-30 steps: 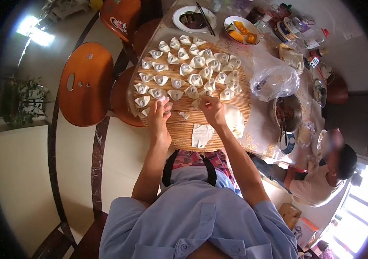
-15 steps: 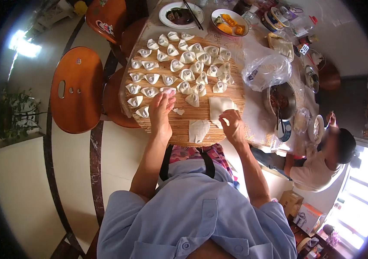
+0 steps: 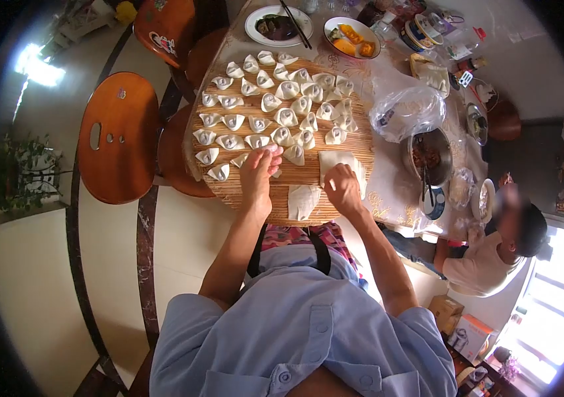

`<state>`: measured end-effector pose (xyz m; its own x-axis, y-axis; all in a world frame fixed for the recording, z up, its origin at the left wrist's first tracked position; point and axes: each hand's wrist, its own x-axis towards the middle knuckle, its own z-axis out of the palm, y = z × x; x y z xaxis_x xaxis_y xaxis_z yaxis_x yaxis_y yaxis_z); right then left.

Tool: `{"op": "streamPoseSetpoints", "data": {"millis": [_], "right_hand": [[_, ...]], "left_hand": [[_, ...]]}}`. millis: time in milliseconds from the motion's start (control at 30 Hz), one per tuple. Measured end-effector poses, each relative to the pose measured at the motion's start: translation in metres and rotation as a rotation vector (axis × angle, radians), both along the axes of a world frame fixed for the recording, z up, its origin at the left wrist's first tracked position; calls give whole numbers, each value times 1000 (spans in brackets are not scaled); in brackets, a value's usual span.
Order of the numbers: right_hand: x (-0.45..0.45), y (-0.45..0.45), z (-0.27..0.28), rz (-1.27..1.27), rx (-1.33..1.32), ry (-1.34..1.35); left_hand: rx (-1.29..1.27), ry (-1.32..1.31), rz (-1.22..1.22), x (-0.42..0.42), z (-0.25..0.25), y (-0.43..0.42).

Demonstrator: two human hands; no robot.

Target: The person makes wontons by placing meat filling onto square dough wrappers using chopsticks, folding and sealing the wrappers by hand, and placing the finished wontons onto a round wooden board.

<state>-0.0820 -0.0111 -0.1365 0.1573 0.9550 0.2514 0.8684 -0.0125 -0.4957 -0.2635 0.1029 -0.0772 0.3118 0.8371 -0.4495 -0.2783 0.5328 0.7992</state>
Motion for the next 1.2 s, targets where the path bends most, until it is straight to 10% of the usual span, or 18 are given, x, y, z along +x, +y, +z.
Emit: {"op": "streamPoseSetpoints", "data": {"millis": [167,300,433,667,900,1200], "right_hand": [[32,-3,5,-390,-220,989],[40,-5,21,-398,-185,1236],[31,-12,48,-221,-163,898],[114,-89,97,-621,174,498],[171,-167,72,-813,-42,61],[196,-149,59,-197,-82,-23]], "left_hand": [[-266,-157,-294,33,-34,-23],[-627,-345,-390,71,-67,-35],[-617,-399,-345,108,-69,-31],[-332,-402,-324,112,-32,-12],[-273,-425,-390,121,7,-6],[-413,-434,-460,162,21,-24]]}}
